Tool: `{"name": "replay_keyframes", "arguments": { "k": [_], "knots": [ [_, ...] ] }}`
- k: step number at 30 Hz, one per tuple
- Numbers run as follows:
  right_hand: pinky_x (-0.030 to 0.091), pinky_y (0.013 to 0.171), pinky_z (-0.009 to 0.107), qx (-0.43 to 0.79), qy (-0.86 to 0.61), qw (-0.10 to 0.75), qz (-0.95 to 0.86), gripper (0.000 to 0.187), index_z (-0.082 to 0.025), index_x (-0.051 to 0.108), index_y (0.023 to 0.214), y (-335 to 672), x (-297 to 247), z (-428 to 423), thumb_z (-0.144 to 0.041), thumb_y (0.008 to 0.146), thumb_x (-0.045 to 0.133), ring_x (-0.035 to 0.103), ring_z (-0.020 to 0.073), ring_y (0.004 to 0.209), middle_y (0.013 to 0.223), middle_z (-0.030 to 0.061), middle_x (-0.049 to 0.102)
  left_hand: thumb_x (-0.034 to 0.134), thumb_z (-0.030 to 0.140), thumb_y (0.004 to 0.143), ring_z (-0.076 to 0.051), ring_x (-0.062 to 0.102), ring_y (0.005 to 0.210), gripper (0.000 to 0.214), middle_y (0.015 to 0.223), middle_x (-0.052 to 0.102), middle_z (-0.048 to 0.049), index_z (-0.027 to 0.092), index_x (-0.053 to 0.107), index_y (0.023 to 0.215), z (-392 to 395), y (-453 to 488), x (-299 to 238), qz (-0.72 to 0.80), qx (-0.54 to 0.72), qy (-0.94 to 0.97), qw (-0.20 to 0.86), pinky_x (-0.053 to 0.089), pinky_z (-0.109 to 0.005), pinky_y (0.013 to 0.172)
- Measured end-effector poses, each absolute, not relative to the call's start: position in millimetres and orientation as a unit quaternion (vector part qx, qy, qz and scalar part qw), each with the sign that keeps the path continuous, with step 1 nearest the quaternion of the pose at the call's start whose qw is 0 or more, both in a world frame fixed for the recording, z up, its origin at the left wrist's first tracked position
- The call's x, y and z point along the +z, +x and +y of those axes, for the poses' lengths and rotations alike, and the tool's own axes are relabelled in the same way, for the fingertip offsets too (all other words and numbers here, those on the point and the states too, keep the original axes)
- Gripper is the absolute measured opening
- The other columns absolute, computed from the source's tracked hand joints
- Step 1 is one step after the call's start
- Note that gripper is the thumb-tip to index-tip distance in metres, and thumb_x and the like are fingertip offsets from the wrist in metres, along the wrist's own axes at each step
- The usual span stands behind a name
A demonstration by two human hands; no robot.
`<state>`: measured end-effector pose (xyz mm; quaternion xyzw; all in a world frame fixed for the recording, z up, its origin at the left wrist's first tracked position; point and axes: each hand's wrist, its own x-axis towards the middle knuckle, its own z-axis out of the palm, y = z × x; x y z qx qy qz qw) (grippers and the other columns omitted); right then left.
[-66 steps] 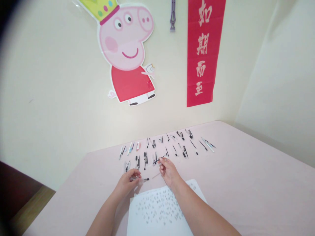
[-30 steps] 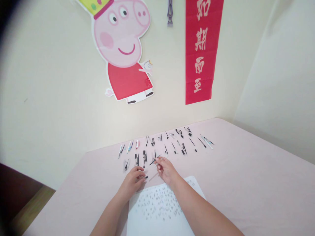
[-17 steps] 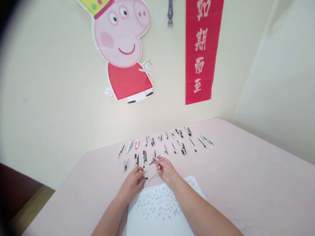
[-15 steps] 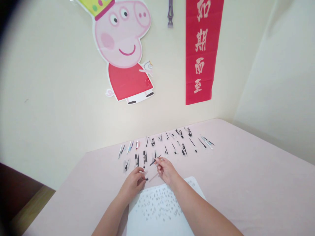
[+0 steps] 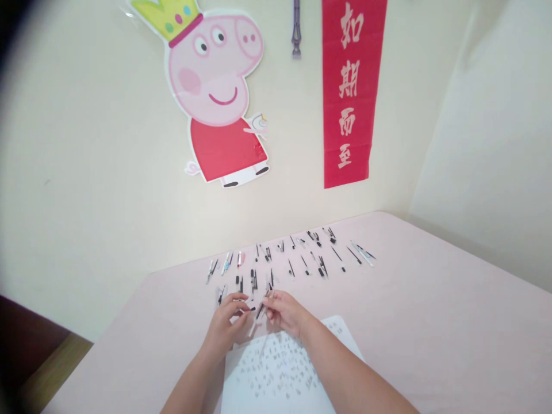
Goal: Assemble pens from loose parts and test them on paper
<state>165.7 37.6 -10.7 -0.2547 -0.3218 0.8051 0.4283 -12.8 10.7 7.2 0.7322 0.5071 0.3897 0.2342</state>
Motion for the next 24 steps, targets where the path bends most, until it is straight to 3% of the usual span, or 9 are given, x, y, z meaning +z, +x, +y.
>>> {"name": "replay_keyframes", "arguments": {
  "k": [5,13,17,24],
  "knots": [
    [0.031,0.037,0.012,0.786,-0.281,0.427,-0.348,0.032,-0.015,0.052,0.062,160.8,-11.9,34.1,-0.031,0.056,0.079,0.042,0.0029,0.038,0.045,-0.0071,0.051,0.055,0.021,0.072,-0.018,0.059,0.086,0.009,0.093,0.059,-0.0078,0.019,0.064,0.070,11.9,-6.5,6.3,0.518,0.447,0.690,0.236,0.052,-0.028,0.066],
    [0.037,0.040,0.014,0.739,-0.306,0.445,-0.403,0.033,-0.015,0.065,0.082,158.5,-10.2,33.0,-0.030,0.055,0.078,0.046,0.0029,0.040,0.054,-0.0056,0.057,0.060,0.021,0.068,-0.020,0.060,0.086,0.007,0.088,0.059,-0.0080,0.017,0.065,0.067,13.4,2.5,-1.5,0.524,0.482,0.651,0.262,0.052,-0.030,0.068],
    [0.038,0.041,0.016,0.724,-0.309,0.441,-0.432,0.030,-0.015,0.066,0.077,157.5,-8.4,32.2,-0.033,0.056,0.077,0.045,0.0029,0.040,0.062,-0.0030,0.061,0.061,0.021,0.067,-0.020,0.059,0.086,0.006,0.086,0.060,-0.0078,0.018,0.066,0.066,14.1,3.9,-2.5,0.521,0.486,0.647,0.271,0.051,-0.031,0.071],
    [0.035,0.039,0.016,0.716,-0.325,0.436,-0.438,0.031,-0.015,0.062,0.072,155.9,-10.4,33.1,-0.038,0.056,0.076,0.043,0.0038,0.038,0.046,-0.0073,0.051,0.066,0.022,0.063,-0.021,0.060,0.089,0.009,0.088,0.065,-0.0069,0.019,0.068,0.072,15.8,2.1,-6.2,0.511,0.502,0.626,0.308,0.049,-0.034,0.079]
  ]
}}
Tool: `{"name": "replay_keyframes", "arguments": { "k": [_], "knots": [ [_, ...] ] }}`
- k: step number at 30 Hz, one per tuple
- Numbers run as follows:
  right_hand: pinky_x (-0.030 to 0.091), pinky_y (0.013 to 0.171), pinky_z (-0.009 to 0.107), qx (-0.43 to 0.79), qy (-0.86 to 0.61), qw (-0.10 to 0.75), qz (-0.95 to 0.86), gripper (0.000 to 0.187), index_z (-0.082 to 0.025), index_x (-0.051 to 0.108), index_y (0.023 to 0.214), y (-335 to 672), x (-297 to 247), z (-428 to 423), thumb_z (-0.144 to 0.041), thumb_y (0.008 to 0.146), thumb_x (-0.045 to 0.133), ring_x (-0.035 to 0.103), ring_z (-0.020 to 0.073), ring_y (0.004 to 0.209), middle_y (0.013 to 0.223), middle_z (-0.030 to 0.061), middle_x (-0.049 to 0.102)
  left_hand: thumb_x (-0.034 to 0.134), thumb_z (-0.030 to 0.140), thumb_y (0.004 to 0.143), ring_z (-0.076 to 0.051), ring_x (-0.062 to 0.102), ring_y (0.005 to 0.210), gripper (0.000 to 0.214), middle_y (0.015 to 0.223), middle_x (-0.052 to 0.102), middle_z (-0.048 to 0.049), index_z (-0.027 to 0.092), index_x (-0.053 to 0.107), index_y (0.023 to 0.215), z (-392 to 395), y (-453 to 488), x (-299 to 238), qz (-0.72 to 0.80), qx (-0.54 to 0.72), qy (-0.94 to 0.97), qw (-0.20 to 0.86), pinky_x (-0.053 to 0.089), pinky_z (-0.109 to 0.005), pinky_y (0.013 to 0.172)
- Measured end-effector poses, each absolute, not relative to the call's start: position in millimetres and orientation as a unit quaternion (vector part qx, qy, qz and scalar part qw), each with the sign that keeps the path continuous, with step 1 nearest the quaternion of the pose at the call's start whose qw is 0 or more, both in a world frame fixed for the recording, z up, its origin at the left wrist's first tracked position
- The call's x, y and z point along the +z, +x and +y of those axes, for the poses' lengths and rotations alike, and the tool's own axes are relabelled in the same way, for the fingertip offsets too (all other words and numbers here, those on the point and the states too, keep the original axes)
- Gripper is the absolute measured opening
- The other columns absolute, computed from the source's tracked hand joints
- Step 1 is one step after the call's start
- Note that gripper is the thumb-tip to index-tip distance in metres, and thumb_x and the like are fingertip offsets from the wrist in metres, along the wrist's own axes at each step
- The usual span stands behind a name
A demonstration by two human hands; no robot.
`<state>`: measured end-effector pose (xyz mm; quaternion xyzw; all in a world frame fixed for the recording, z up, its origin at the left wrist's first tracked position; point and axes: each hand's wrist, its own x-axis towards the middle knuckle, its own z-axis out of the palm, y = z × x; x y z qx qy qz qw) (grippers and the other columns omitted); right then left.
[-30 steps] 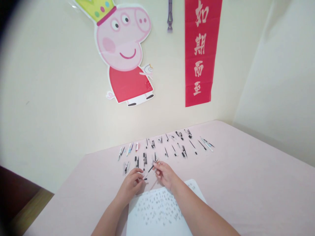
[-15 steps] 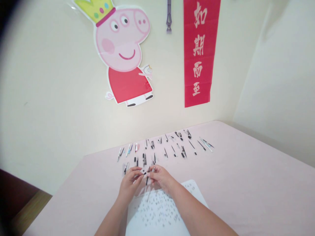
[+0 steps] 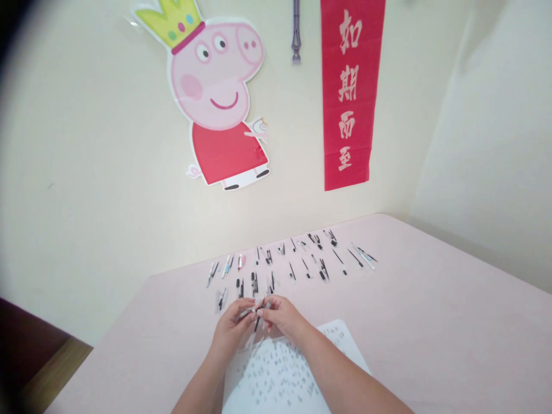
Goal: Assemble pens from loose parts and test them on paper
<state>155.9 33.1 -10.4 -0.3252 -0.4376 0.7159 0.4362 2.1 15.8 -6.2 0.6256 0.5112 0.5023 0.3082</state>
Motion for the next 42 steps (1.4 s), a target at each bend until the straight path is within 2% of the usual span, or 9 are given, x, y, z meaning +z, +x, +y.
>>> {"name": "replay_keyframes", "arguments": {
  "k": [6,16,21,26,29,33,37,42],
  "knots": [
    [0.034,0.038,0.016,0.714,-0.334,0.428,-0.441,0.035,-0.015,0.057,0.070,155.0,-12.5,32.7,-0.041,0.055,0.075,0.040,0.0036,0.038,0.046,-0.0081,0.050,0.073,0.022,0.058,-0.024,0.063,0.090,0.035,0.096,0.070,-0.0111,0.015,0.070,0.092,15.2,2.7,-5.7,0.530,0.486,0.528,0.452,0.047,-0.035,0.083],
    [0.034,0.037,0.019,0.693,-0.350,0.410,-0.478,0.034,-0.016,0.054,0.068,151.5,-23.5,37.3,-0.042,0.056,0.073,0.037,0.0043,0.036,0.046,-0.0083,0.048,0.079,0.012,0.050,-0.022,0.064,0.085,0.033,0.089,0.072,-0.0101,0.014,0.073,0.083,19.7,-1.5,-15.9,0.529,0.503,0.454,0.511,0.045,-0.031,0.082],
    [0.033,0.038,0.019,0.683,-0.354,0.413,-0.488,0.037,-0.016,0.052,0.066,151.6,-23.2,36.6,-0.045,0.055,0.072,0.037,0.0049,0.036,0.043,-0.0085,0.046,0.075,0.014,0.058,-0.021,0.062,0.083,0.032,0.093,0.071,-0.0109,0.015,0.073,0.089,18.0,0.0,-19.2,0.499,0.484,0.487,0.529,0.046,-0.030,0.078],
    [0.031,0.039,0.019,0.678,-0.362,0.434,-0.470,0.038,-0.016,0.053,0.068,153.9,-22.4,40.1,-0.047,0.055,0.072,0.039,0.0049,0.037,0.048,-0.0065,0.050,0.072,0.012,0.061,-0.020,0.059,0.090,0.035,0.097,0.069,-0.0087,0.019,0.071,0.095,16.4,0.5,-20.2,0.516,0.469,0.515,0.498,0.043,-0.028,0.082],
    [0.030,0.039,0.019,0.680,-0.363,0.457,-0.444,0.039,-0.016,0.054,0.069,155.3,-19.0,40.4,-0.046,0.054,0.072,0.039,0.0047,0.038,0.049,-0.0065,0.050,0.071,0.011,0.063,-0.016,0.060,0.078,0.037,0.087,0.069,-0.0057,0.017,0.069,0.099,16.9,2.3,-22.4,0.523,0.495,0.438,0.537,0.044,-0.025,0.074],
    [0.029,0.039,0.017,0.694,-0.357,0.442,-0.442,0.037,-0.015,0.055,0.069,154.1,-10.5,33.7,-0.046,0.056,0.072,0.039,0.0043,0.039,0.051,-0.0058,0.052,0.066,0.010,0.070,-0.009,0.059,0.062,0.032,0.075,0.066,-0.0026,0.015,0.065,0.102,14.9,6.1,-13.4,0.475,0.529,0.310,0.631,0.046,-0.020,0.064],
    [0.030,0.038,0.017,0.701,-0.341,0.429,-0.456,0.038,-0.016,0.052,0.069,149.9,-5.5,27.3,-0.046,0.057,0.071,0.039,0.0043,0.039,0.052,-0.0059,0.052,0.057,0.001,0.076,-0.008,0.061,0.060,0.025,0.078,0.067,-0.0067,0.012,0.063,0.097,11.4,11.3,4.2,0.437,0.528,0.221,0.694,0.049,-0.018,0.061],
    [0.026,0.035,0.019,0.667,-0.380,0.399,-0.502,0.036,-0.018,0.048,0.066,146.7,-8.7,30.4,-0.048,0.061,0.067,0.033,0.0054,0.032,0.039,-0.0099,0.041,0.051,-0.002,0.078,-0.012,0.065,0.064,0.023,0.080,0.068,-0.0076,0.011,0.062,0.094,10.2,18.6,11.5,0.402,0.525,0.165,0.732,0.053,-0.021,0.063]
  ]
}}
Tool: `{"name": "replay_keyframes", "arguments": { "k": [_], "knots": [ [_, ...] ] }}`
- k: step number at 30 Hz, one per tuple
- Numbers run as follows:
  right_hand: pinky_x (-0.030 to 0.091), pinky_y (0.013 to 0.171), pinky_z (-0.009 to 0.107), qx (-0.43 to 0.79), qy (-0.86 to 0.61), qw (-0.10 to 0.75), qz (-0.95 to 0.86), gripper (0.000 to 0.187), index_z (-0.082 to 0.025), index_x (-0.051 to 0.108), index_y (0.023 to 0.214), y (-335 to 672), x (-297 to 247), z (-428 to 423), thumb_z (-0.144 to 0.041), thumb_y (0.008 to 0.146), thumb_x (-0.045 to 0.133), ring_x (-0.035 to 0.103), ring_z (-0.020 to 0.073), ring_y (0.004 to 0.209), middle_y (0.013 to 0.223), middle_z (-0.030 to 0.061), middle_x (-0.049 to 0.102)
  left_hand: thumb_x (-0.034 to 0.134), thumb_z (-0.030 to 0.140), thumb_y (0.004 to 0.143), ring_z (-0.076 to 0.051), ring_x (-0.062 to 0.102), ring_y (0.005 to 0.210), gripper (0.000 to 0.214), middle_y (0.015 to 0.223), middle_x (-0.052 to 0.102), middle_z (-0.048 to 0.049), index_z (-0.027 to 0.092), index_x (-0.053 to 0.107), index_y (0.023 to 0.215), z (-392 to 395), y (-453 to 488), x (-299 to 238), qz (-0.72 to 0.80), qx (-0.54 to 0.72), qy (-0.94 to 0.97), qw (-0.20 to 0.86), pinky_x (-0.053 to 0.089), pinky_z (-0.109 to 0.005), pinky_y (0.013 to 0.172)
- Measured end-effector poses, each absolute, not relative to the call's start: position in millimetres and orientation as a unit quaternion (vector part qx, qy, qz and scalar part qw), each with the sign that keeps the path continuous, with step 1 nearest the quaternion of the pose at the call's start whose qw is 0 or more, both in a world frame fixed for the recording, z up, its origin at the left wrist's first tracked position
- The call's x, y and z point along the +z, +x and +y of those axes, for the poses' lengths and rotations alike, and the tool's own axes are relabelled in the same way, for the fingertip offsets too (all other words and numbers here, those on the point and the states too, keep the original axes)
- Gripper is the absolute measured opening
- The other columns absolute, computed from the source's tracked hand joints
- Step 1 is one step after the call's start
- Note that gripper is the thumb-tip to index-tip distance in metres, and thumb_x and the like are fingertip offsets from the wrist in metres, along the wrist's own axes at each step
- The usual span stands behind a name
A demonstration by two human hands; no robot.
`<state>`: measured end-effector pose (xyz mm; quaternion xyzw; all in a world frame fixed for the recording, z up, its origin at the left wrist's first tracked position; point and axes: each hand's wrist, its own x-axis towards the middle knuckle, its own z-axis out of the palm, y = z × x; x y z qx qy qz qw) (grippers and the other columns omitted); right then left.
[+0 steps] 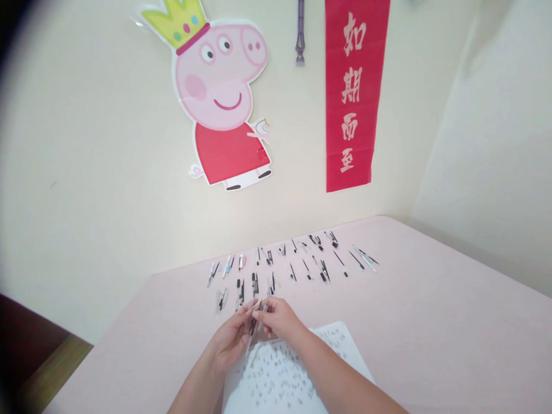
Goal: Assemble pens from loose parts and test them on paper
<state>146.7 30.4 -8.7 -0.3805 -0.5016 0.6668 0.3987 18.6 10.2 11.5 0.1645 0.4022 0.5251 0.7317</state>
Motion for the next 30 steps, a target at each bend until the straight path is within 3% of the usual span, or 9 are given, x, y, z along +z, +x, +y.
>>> {"name": "replay_keyframes", "arguments": {
  "k": [7,11,15,24,28,30],
  "knots": [
    [0.029,0.047,0.019,0.461,-0.497,0.405,-0.614,0.017,-0.016,0.049,0.055,147.2,-15.1,37.0,-0.020,0.064,0.062,0.040,0.0076,0.047,0.048,-0.0060,0.046,0.047,-0.003,0.079,-0.011,0.066,0.063,0.025,0.079,0.068,-0.0083,0.009,0.061,0.095,6.4,26.9,6.1,0.393,0.535,0.075,0.744,0.054,-0.019,0.062],
    [0.029,0.049,0.021,0.391,-0.518,0.396,-0.649,0.015,-0.016,0.052,0.054,148.1,-20.1,37.0,-0.018,0.065,0.062,0.040,0.0091,0.050,0.050,-0.0052,0.045,0.047,-0.006,0.077,-0.010,0.065,0.059,0.023,0.074,0.068,-0.0075,0.008,0.063,0.085,5.6,31.3,4.5,0.390,0.540,0.061,0.744,0.053,-0.017,0.058],
    [0.032,0.051,0.021,0.386,-0.515,0.394,-0.656,0.003,-0.016,0.060,0.064,148.2,-22.4,35.3,-0.018,0.065,0.063,0.044,0.0103,0.052,0.055,-0.0031,0.052,0.049,-0.002,0.079,-0.010,0.063,0.055,0.016,0.069,0.067,-0.0088,0.005,0.063,0.076,6.9,32.6,3.9,0.390,0.539,0.037,0.745,0.053,-0.017,0.055],
    [0.043,0.063,0.026,0.428,-0.485,0.394,-0.653,0.026,-0.014,0.061,0.100,146.6,-15.5,32.7,-0.015,0.076,0.050,0.056,0.0143,0.065,0.084,0.0068,0.065,0.045,0.000,0.082,-0.014,0.067,0.064,0.016,0.072,0.068,-0.0121,0.003,0.061,0.080,9.8,29.8,3.3,0.375,0.545,-0.004,0.750,0.056,-0.020,0.060],
    [0.042,0.057,0.024,0.453,-0.481,0.398,-0.636,0.042,-0.016,0.053,0.112,145.9,-17.3,32.9,-0.012,0.071,0.055,0.051,0.0110,0.056,0.075,0.0011,0.060,0.045,0.002,0.083,-0.013,0.066,0.060,0.015,0.072,0.068,-0.0119,0.003,0.060,0.081,10.6,28.4,2.4,0.376,0.540,-0.003,0.753,0.055,-0.018,0.055],
    [0.039,0.052,0.022,0.457,-0.477,0.407,-0.631,0.043,-0.017,0.051,0.109,145.6,-18.2,32.3,-0.011,0.068,0.059,0.048,0.0096,0.051,0.066,-0.0039,0.055,0.045,0.003,0.084,-0.012,0.065,0.056,0.016,0.071,0.067,-0.0108,0.004,0.060,0.080,10.7,28.8,3.1,0.375,0.531,0.001,0.760,0.053,-0.016,0.051]
  ]
}}
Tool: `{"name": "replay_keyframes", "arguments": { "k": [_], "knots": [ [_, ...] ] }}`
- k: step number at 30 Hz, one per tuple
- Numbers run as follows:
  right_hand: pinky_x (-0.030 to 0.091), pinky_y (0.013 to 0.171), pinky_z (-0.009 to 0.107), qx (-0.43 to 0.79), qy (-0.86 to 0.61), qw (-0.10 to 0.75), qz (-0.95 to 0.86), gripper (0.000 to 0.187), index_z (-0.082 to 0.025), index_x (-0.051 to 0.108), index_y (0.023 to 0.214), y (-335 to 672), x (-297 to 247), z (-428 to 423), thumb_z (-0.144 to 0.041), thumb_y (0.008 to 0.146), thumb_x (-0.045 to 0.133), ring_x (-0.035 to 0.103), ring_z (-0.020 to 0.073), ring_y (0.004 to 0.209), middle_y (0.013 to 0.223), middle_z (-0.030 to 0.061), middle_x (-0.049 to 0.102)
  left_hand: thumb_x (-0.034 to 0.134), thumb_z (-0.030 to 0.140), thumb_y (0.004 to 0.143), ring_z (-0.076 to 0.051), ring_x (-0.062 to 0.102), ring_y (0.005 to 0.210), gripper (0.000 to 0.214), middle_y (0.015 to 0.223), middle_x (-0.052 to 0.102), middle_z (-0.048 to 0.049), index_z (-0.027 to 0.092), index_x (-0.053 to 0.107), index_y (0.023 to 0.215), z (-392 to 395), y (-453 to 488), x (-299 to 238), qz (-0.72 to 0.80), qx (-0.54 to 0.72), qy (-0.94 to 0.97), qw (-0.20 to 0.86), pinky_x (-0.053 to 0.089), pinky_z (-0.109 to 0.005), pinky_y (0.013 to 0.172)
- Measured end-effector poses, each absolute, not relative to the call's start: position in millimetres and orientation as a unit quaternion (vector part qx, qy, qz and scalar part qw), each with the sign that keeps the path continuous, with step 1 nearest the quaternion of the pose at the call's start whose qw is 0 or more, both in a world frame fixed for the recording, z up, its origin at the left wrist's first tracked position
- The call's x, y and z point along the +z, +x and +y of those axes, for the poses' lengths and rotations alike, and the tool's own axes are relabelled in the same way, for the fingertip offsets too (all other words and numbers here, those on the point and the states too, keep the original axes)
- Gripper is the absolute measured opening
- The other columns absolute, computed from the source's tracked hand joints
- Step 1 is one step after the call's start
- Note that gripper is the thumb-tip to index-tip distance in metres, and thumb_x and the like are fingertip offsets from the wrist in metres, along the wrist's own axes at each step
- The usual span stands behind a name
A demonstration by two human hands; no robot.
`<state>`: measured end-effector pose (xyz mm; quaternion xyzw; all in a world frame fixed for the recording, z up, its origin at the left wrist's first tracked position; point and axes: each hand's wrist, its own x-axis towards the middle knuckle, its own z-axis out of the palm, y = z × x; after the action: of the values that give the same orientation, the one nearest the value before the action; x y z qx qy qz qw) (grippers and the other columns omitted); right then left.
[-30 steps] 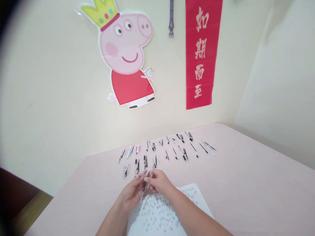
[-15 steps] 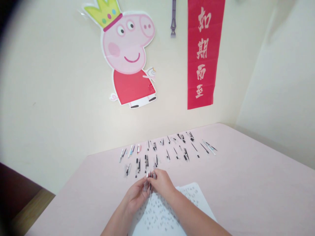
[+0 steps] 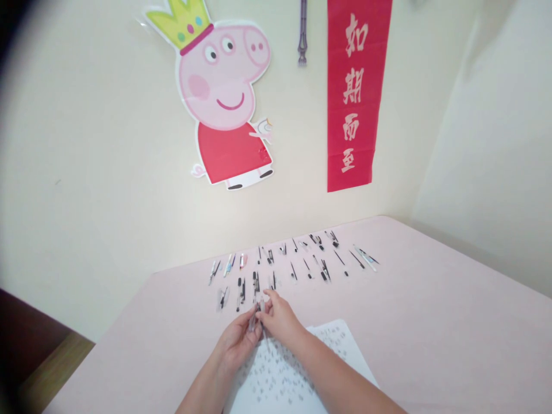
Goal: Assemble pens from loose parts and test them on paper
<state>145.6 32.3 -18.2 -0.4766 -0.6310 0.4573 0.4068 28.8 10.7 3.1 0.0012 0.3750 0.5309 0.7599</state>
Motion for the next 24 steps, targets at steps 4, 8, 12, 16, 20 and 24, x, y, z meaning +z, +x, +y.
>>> {"name": "replay_keyframes", "arguments": {
  "k": [4,8,12,16,20,24],
  "knots": [
    [0.034,0.051,0.021,0.390,-0.484,0.409,-0.668,0.018,-0.019,0.053,0.082,146.6,-15.8,27.6,-0.014,0.067,0.062,0.046,0.0102,0.053,0.059,-0.0054,0.050,0.041,0.002,0.085,-0.011,0.066,0.059,0.018,0.069,0.067,-0.0102,0.004,0.059,0.083,9.6,32.1,5.9,0.371,0.527,0.004,0.764,0.053,-0.014,0.052],
    [0.031,0.055,0.022,0.306,-0.508,0.368,-0.716,0.006,-0.018,0.054,0.074,148.6,-7.9,19.5,-0.018,0.072,0.060,0.046,0.0114,0.058,0.062,-0.0025,0.052,0.041,0.004,0.085,-0.014,0.067,0.065,0.020,0.072,0.068,-0.0101,0.005,0.058,0.094,8.0,34.6,4.8,0.371,0.522,0.008,0.768,0.055,-0.018,0.057],
    [0.031,0.057,0.023,0.274,-0.504,0.359,-0.737,0.005,-0.018,0.056,0.078,148.4,1.4,12.9,-0.020,0.074,0.057,0.046,0.0120,0.060,0.065,-0.0015,0.054,0.046,0.006,0.083,-0.013,0.065,0.059,0.015,0.069,0.067,-0.0088,0.006,0.061,0.086,7.2,34.6,4.0,0.371,0.526,0.030,0.765,0.054,-0.020,0.056],
    [0.036,0.065,0.025,0.276,-0.458,0.419,-0.734,0.014,-0.018,0.057,0.092,148.4,5.9,10.6,-0.024,0.082,0.049,0.051,0.0142,0.069,0.077,0.0023,0.058,0.047,0.005,0.082,-0.014,0.066,0.064,0.015,0.073,0.067,-0.0110,0.006,0.061,0.078,9.8,29.9,11.1,0.397,0.534,0.049,0.745,0.055,-0.021,0.060],
    [0.039,0.066,0.026,0.283,-0.439,0.443,-0.729,0.024,-0.017,0.055,0.106,150.1,-1.1,13.2,-0.024,0.084,0.045,0.051,0.0141,0.067,0.079,0.0036,0.059,0.044,-0.001,0.081,-0.010,0.063,0.059,0.019,0.068,0.065,-0.0070,0.009,0.059,0.075,18.4,6.6,20.3,0.483,0.578,0.097,0.651,0.055,-0.020,0.059],
    [0.039,0.067,0.027,0.296,-0.442,0.434,-0.727,0.027,-0.018,0.055,0.108,151.4,-13.9,18.3,-0.023,0.085,0.043,0.050,0.0137,0.065,0.080,0.0036,0.059,0.047,-0.002,0.079,-0.006,0.059,0.053,0.019,0.066,0.062,-0.0019,0.013,0.058,0.076,31.3,-37.7,21.3,0.542,0.616,0.159,0.550,0.051,-0.014,0.053]
  ]
}}
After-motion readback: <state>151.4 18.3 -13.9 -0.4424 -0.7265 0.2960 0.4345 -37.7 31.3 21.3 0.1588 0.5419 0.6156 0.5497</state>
